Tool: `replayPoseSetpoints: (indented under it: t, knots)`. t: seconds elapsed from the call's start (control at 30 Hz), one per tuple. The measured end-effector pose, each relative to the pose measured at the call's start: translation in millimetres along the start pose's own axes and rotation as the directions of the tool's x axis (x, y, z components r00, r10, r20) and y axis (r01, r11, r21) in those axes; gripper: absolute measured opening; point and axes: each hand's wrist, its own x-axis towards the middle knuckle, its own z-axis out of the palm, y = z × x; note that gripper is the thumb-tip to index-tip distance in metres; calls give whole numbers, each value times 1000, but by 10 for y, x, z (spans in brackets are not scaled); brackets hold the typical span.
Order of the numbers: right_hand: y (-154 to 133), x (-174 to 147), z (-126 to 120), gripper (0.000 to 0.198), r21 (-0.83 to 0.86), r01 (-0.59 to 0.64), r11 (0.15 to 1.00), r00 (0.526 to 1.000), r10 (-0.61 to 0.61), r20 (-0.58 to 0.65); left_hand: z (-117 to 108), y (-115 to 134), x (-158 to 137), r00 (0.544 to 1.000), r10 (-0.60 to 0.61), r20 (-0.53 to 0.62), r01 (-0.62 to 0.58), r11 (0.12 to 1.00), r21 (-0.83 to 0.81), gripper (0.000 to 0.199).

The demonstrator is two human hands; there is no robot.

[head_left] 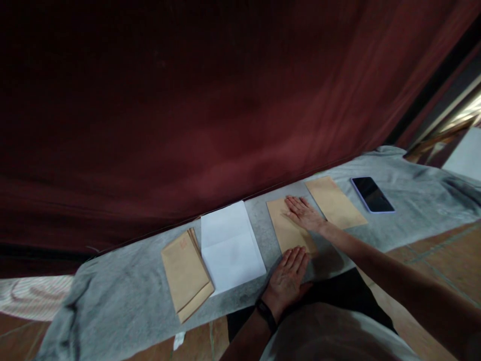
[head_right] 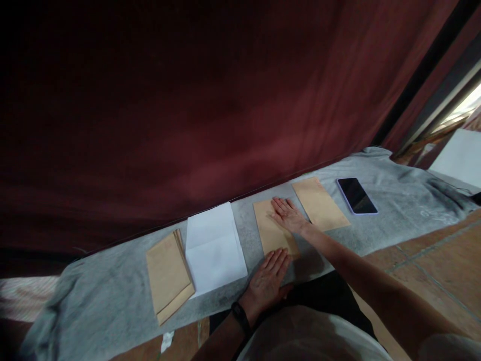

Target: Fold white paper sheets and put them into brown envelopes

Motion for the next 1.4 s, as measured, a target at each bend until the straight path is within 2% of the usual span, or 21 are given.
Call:
replayPoseSetpoints:
  t: [0.23, 0.4, 0.47, 0.57, 0.73, 0.83, 0.93, 1.0, 1.1, 1.27, 1.4]
  knots:
    - [-299, -603, -301, 70, 154, 154, 976, 977, -173, 122, 4, 9, -2, 1000, 0, -15, 0, 1000, -12, 73]
    - [-419, -885, -499, 60, 273, 214, 938, 935, -278, 221, 97, 25, -5, 1000, -4, -15, 4, 1000, -5, 70]
    - [-392, -842, -539, 57, 300, 238, 924, 911, -320, 261, 112, 26, -1, 1000, -2, -10, 2, 1000, -2, 71]
    - [-331, -617, -496, 54, 302, 269, 914, 880, -361, 308, 88, 19, 7, 1000, -1, -4, 1, 1000, 11, 73]
    - [-362, -89, -201, 55, 217, 260, 941, 916, -312, 253, 10, 8, 20, 1000, 12, -3, -12, 1000, 23, 73]
    - [-430, 154, -60, 54, 173, 180, 968, 956, -213, 200, -20, 11, 27, 1000, 2, -4, -2, 999, 37, 73]
    - [-491, 264, -4, 54, 130, 71, 989, 980, -94, 177, -38, 16, 34, 1000, -2, -4, 3, 999, 50, 73]
    - [-524, 254, 2, 56, 119, 46, 992, 984, -65, 167, -43, 18, 36, 1000, 2, -4, -2, 999, 52, 73]
    - [-559, 123, -30, 59, 148, 89, 985, 978, -114, 172, -35, 19, 34, 1000, -3, -12, 4, 999, 49, 73]
    - [-587, -300, -229, 63, 281, 224, 933, 937, -286, 202, 15, 18, 30, 1000, -10, -12, 10, 1000, 11, 69]
    - [-580, -679, -435, 63, 328, 222, 918, 923, -307, 233, 36, 14, 29, 1000, -17, 10, 17, 999, -35, 66]
